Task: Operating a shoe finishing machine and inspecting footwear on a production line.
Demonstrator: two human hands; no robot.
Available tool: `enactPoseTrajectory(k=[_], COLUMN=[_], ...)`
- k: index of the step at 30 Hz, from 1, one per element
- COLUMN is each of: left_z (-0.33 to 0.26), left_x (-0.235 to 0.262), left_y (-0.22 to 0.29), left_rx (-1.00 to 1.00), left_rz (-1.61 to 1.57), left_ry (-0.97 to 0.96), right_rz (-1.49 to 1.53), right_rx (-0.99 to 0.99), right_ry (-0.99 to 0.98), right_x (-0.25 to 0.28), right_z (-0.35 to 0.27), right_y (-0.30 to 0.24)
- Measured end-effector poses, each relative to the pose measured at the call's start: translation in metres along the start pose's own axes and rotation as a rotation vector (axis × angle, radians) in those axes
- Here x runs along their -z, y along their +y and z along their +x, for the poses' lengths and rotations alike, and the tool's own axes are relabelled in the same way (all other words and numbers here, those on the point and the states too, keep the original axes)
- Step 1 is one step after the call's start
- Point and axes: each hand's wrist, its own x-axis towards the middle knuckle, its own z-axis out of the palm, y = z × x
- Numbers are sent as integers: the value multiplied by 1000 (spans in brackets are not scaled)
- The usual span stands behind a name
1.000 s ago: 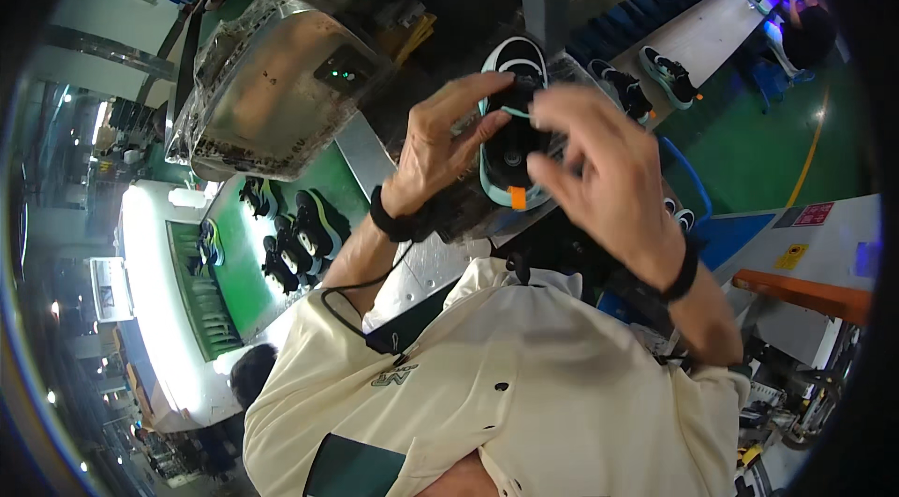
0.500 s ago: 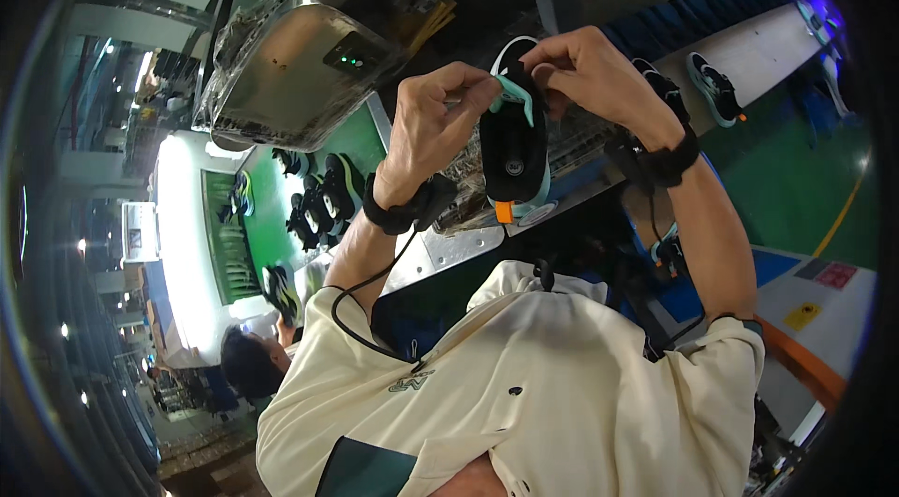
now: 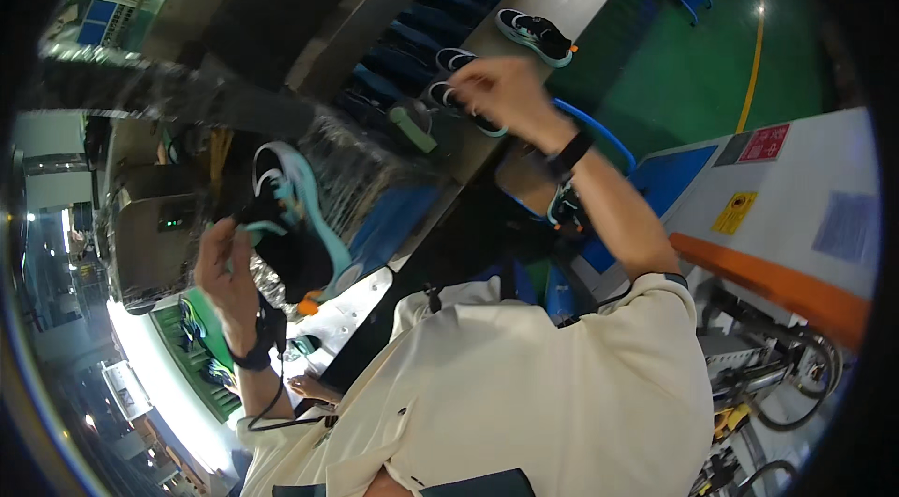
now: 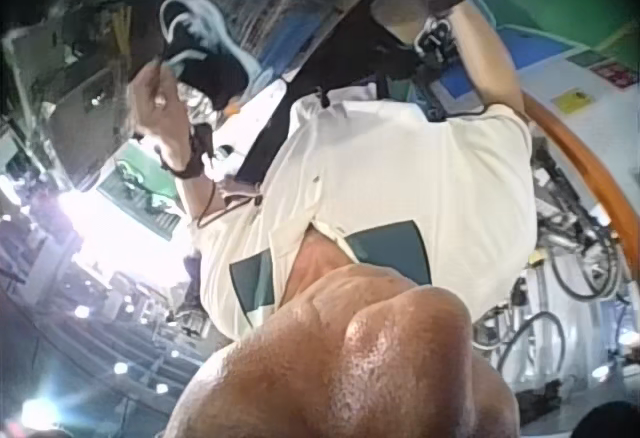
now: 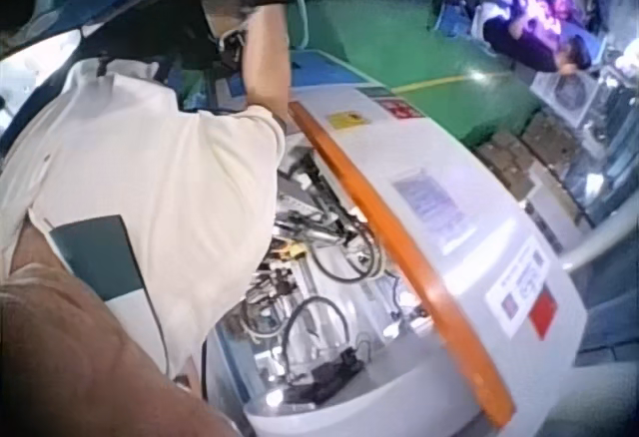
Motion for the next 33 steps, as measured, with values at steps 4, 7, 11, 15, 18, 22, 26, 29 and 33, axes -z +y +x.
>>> enactPoseTrajectory(k=[4, 7, 11, 15, 18, 22, 26, 29, 33], left_z=[-11, -22, -25, -27, -8, 3, 18, 19, 13], left_x=[-9, -7, -11, -29, -62, -128, -194, -243, -293], left_y=[2, 12, 27, 72, 125, 131, 144, 145, 129], left_rx=[-48, 17, -41, -67, 34, -111, -66, -121, -180], left_rz=[-2, 106, 41, 22, -417, -483, -257, -318, -418], left_ry=[33, 108, 241, 286, 68, -131, -434, -466, -476], right_rz=[-804, -1010, -1015, -884, -858, -642, -517, -482, -464], right_rx=[58, 395, 425, 339, 155, -336, -338, -283, -245], right_ry=[388, 298, 24, -49, -241, -310, -373, -481, -405], right_x=[150, 183, 175, 187, 200, 205, 220, 237, 239], right_z=[66, 122, 168, 193, 200, 170, 141, 119, 69], right_y=[150, 214, 236, 266, 254, 175, 161, 161, 140])
